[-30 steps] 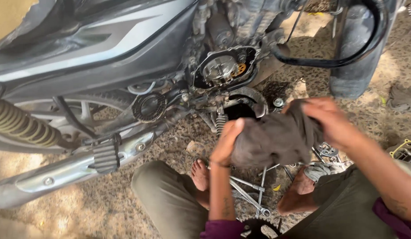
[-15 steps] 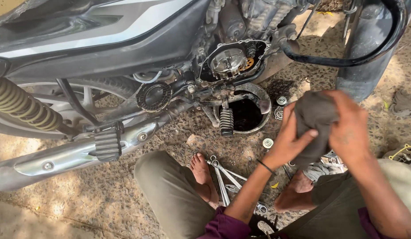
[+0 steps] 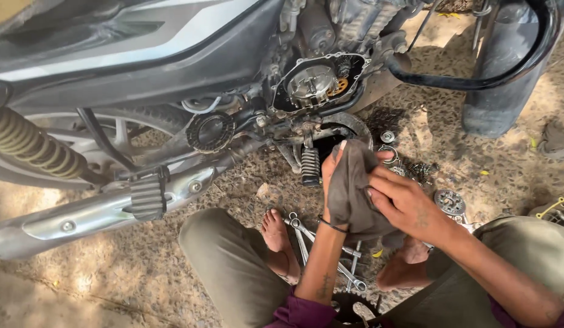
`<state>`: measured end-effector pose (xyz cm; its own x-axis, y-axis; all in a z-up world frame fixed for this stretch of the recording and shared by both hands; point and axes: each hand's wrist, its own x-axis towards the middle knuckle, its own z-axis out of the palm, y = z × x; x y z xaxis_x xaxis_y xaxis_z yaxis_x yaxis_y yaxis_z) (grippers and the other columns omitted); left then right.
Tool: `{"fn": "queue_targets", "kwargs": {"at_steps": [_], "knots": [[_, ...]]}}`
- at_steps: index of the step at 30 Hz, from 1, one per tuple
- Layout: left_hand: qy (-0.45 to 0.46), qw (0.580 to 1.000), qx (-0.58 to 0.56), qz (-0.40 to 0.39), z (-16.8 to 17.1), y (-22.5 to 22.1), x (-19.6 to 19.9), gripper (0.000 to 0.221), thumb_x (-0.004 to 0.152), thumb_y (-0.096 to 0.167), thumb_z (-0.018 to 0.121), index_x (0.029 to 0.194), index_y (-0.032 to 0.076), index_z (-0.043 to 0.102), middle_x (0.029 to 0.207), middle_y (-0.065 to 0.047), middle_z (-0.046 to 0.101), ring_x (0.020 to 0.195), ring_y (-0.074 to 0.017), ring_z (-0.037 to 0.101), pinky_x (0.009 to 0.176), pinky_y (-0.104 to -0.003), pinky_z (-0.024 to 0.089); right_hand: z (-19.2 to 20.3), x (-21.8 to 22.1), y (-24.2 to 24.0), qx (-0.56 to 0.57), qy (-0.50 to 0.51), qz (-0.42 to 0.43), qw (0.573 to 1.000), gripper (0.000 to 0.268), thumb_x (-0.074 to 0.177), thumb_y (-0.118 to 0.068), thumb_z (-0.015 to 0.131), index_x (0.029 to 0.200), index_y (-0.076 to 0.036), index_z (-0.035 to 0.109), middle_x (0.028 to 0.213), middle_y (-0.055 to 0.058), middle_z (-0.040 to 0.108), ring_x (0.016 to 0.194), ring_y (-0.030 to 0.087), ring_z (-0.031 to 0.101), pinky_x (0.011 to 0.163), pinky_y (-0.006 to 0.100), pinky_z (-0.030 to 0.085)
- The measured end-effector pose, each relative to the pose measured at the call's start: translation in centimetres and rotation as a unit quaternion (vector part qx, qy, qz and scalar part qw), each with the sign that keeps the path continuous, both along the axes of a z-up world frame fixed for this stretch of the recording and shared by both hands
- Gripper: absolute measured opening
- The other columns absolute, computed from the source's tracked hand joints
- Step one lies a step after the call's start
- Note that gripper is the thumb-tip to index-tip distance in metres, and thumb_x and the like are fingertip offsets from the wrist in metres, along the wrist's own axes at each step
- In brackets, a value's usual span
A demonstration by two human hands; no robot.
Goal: Repairing a motorcycle clutch and engine components.
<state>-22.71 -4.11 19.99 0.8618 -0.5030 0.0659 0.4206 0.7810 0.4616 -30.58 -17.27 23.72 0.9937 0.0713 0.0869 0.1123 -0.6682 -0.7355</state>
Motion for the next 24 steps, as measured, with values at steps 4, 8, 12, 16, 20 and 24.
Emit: {"fn": "queue_targets", "kwargs": {"at_steps": [4,8,12,16,20,24], "knots": [[-0.021,0.998,0.063,-0.02,-1.2,-1.2,-2.2,0.035,0.118,0.032,0.046,0.119,0.0,0.06,0.118,-0.025,0.064,0.105,-0.029,0.067,0.088,-0.037,0.06,0.8,-0.3,-1.8,0.058,-0.103,-0.066,0.991,0.014,0.097,-0.01,0.064,0.101,0.004,0.065,0.09,0.012,0.067,0.075,0.026,0.066,0.078,0.038,0.054],[-0.145,0.955,0.256,-0.025,-3.6,-3.9,-7.0,0.044,0.116,0.033,0.046,0.143,-0.001,0.052,0.133,-0.011,0.059,0.121,-0.0145,0.055,0.107,-0.029,0.048,4.6,-0.3,-3.9,-0.13,-0.251,-0.227,0.932,0.009,0.107,-0.006,0.07,0.103,0.002,0.067,0.1,0.014,0.064,0.093,0.029,0.06,0.084,0.038,0.046],[-0.276,0.937,0.209,-0.051,5.5,-2.0,-6.1,0.065,0.105,0.029,0.057,0.155,-0.002,0.03,0.146,-0.008,0.049,0.137,-0.0143,0.047,0.118,-0.029,0.037,8.2,-0.7,-1.5,-0.232,-0.268,-0.265,0.897,0.016,0.094,-0.002,0.075,0.109,0.001,0.07,0.108,0.016,0.064,0.106,0.035,0.057,0.092,0.044,0.046],[-0.199,0.954,0.223,-0.033,4.0,-1.7,-4.7,0.083,0.105,0.02,0.069,0.162,-0.004,0.013,0.14,-0.02,0.051,0.127,-0.0213,0.054,0.113,-0.034,0.046,5.5,-0.4,-0.3,0.037,-0.127,-0.158,0.979,0.054,0.081,-0.005,0.069,0.133,-0.004,0.054,0.14,0.015,0.055,0.135,0.035,0.049,0.112,0.045,0.041],[-0.134,0.957,0.25,0.055,5.3,0.3,-1.9,0.113,0.094,0.013,0.072,0.171,0.011,-0.011,0.163,-0.012,0.034,0.143,-0.0213,0.047,0.116,-0.036,0.043,5.0,0.2,0.6,-0.115,-0.144,0.059,0.981,0.093,0.059,-0.017,0.079,0.144,-0.003,0.046,0.159,0.021,0.033,0.151,0.042,0.026,0.122,0.056,0.025],[-0.014,0.984,0.179,-0.01,4.9,0.4,-2.2,0.118,0.092,0.016,0.073,0.172,0.019,-0.012,0.151,-0.016,0.046,0.13,-0.0229,0.054,0.108,-0.036,0.046,4.6,0.2,1.6,-0.206,-0.159,0.07,0.963,0.086,0.057,-0.019,0.08,0.138,-0.005,0.053,0.158,0.019,0.034,0.151,0.042,0.027,0.123,0.061,0.022]]}}
